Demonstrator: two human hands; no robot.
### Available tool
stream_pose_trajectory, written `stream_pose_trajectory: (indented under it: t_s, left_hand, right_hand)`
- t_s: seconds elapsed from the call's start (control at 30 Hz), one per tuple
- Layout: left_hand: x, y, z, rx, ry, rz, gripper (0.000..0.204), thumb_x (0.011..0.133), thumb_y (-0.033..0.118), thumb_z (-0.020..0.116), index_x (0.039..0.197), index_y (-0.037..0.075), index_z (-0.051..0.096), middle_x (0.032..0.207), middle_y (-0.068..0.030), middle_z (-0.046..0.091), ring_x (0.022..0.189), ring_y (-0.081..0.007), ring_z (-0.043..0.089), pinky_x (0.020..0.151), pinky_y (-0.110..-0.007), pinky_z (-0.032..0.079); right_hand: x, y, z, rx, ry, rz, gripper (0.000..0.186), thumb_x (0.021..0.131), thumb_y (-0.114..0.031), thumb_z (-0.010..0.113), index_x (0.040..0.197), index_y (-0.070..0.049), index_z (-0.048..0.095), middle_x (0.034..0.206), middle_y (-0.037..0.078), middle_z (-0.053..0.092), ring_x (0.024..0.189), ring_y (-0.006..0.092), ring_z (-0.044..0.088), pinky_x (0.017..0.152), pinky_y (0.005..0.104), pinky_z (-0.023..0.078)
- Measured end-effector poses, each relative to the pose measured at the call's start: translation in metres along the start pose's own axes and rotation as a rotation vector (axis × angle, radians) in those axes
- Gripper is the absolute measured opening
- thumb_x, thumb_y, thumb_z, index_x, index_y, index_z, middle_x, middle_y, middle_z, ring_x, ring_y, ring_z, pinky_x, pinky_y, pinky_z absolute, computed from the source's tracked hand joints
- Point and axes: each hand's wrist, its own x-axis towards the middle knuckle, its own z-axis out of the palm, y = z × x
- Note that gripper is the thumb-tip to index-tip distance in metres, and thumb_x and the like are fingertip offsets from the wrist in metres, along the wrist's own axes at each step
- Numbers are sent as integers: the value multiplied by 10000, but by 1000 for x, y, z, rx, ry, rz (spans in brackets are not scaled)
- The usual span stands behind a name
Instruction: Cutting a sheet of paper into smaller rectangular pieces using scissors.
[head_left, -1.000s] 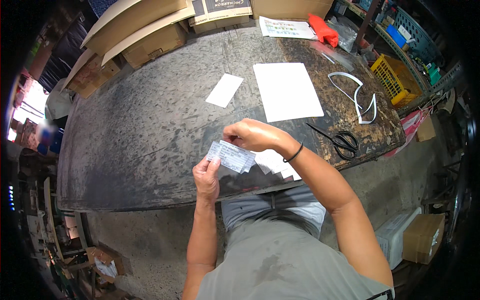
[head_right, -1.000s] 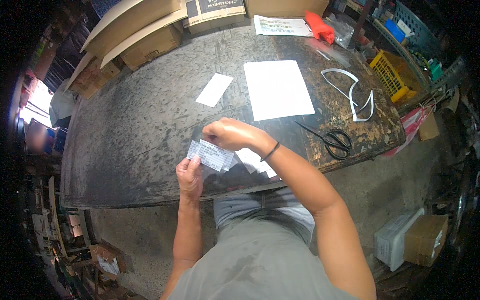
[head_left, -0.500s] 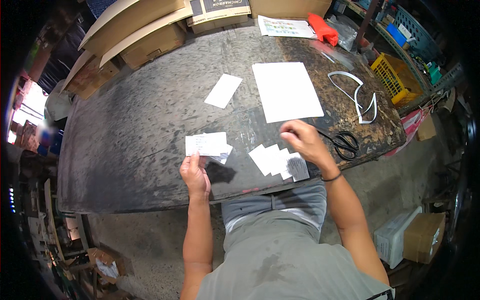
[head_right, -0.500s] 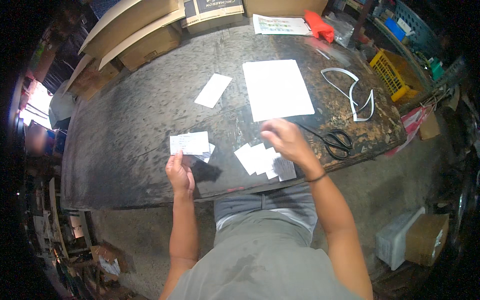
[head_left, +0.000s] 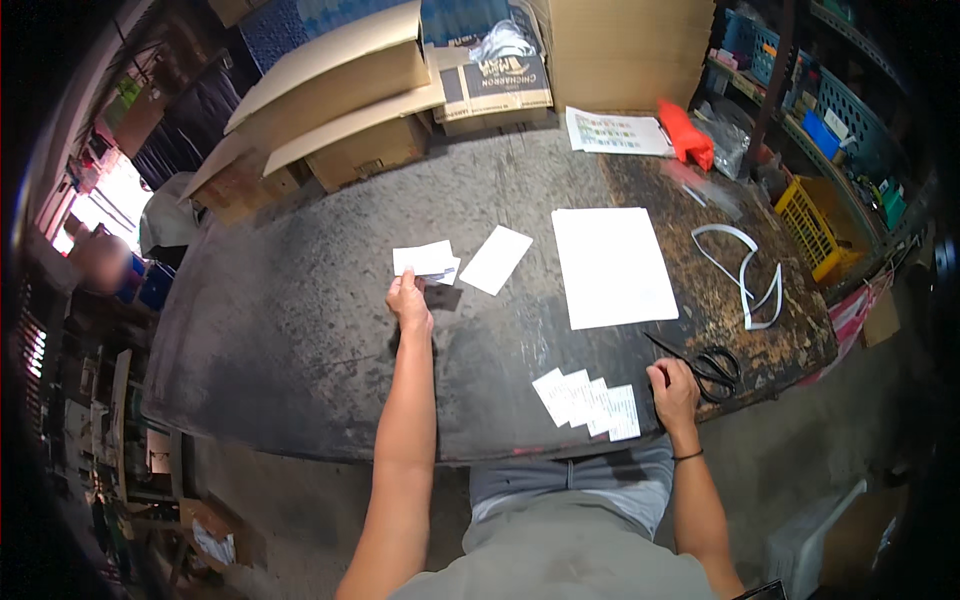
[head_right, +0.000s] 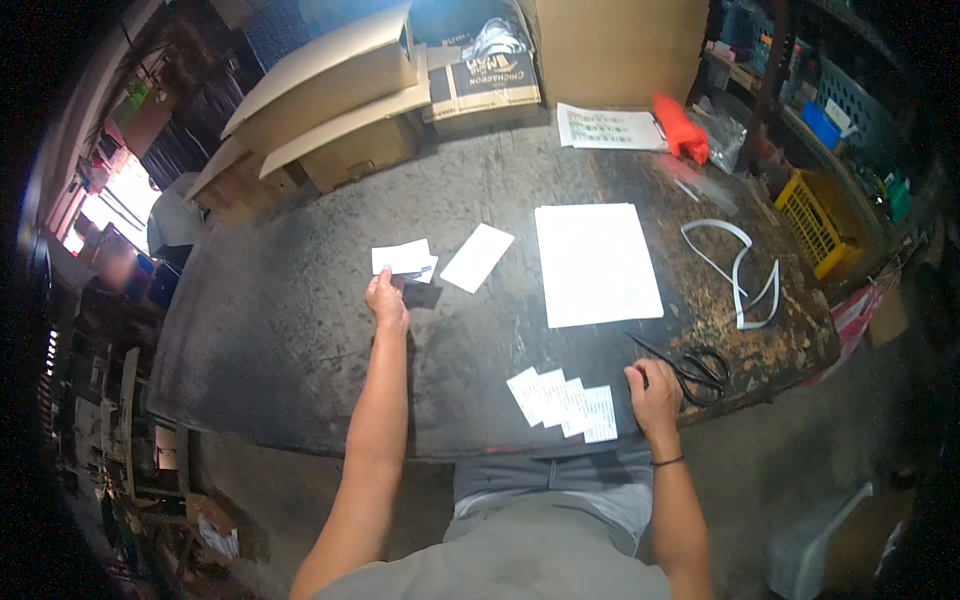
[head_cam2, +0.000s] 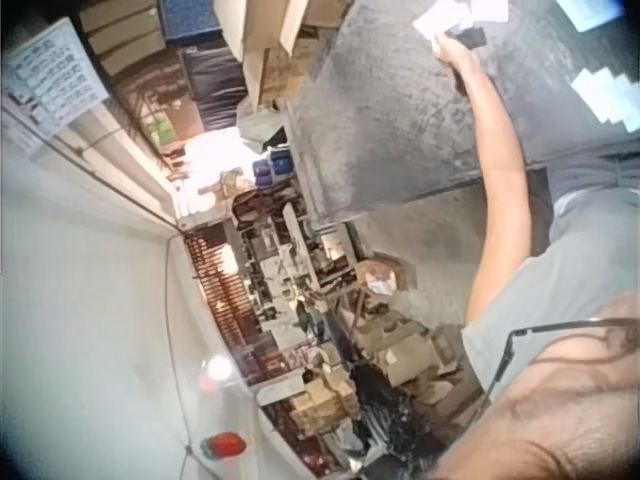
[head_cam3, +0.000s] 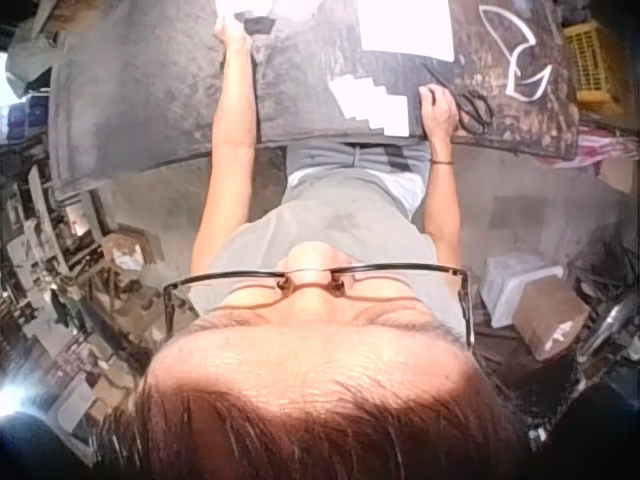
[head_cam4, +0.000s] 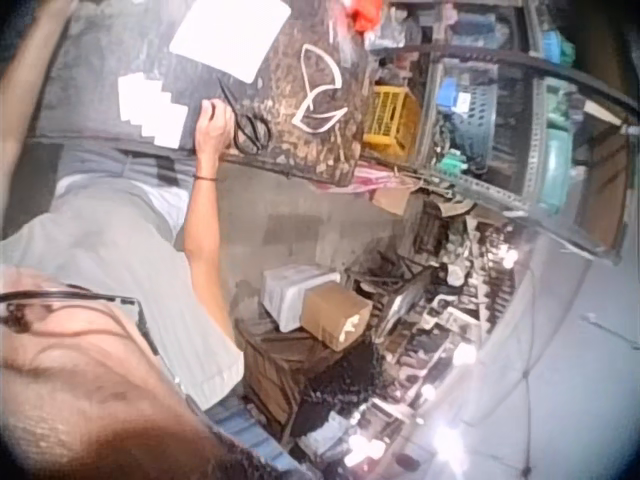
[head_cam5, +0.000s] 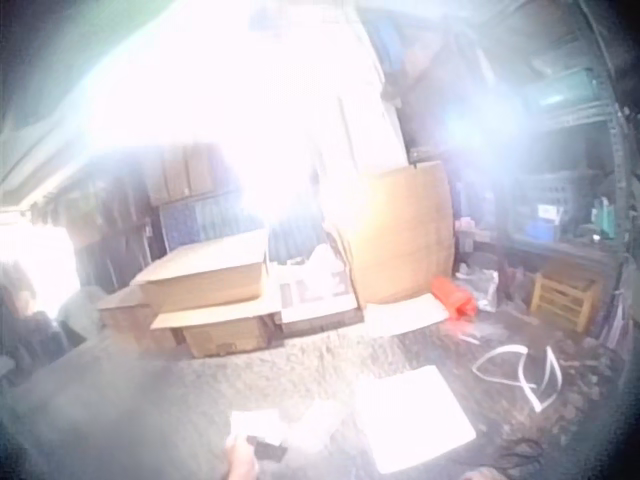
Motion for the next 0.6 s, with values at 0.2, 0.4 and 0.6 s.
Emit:
stream_pose_trajectory:
  t_s: [0.2, 0.4, 0.6]
  left_hand:
    - [55, -33, 25, 21, 53, -36, 149, 911, 121, 566, 950, -22, 576, 938, -76, 617, 823, -156, 595, 729, -265, 460]
    - [65, -58, 53, 217, 100, -19, 198, 916, 143, 553, 882, -47, 596, 860, -64, 624, 775, -138, 569, 697, -275, 437]
    - [72, -49, 63, 500, 123, 59, 251, 915, 165, 551, 885, -77, 612, 856, -88, 654, 740, -146, 580, 692, -298, 452]
  right_hand:
    - [5, -1, -2, -66, -24, 2, 151, 767, -168, 691, 788, -38, 616, 762, 109, 576, 714, 295, 572, 643, 388, 450]
    - [7, -3, -1, -58, -59, 67, 191, 734, -196, 723, 792, -44, 623, 783, 103, 578, 751, 300, 572, 669, 400, 448]
    - [12, -4, 1, -38, -104, 152, 228, 696, -209, 757, 801, -55, 625, 810, 96, 584, 789, 308, 571, 693, 410, 449]
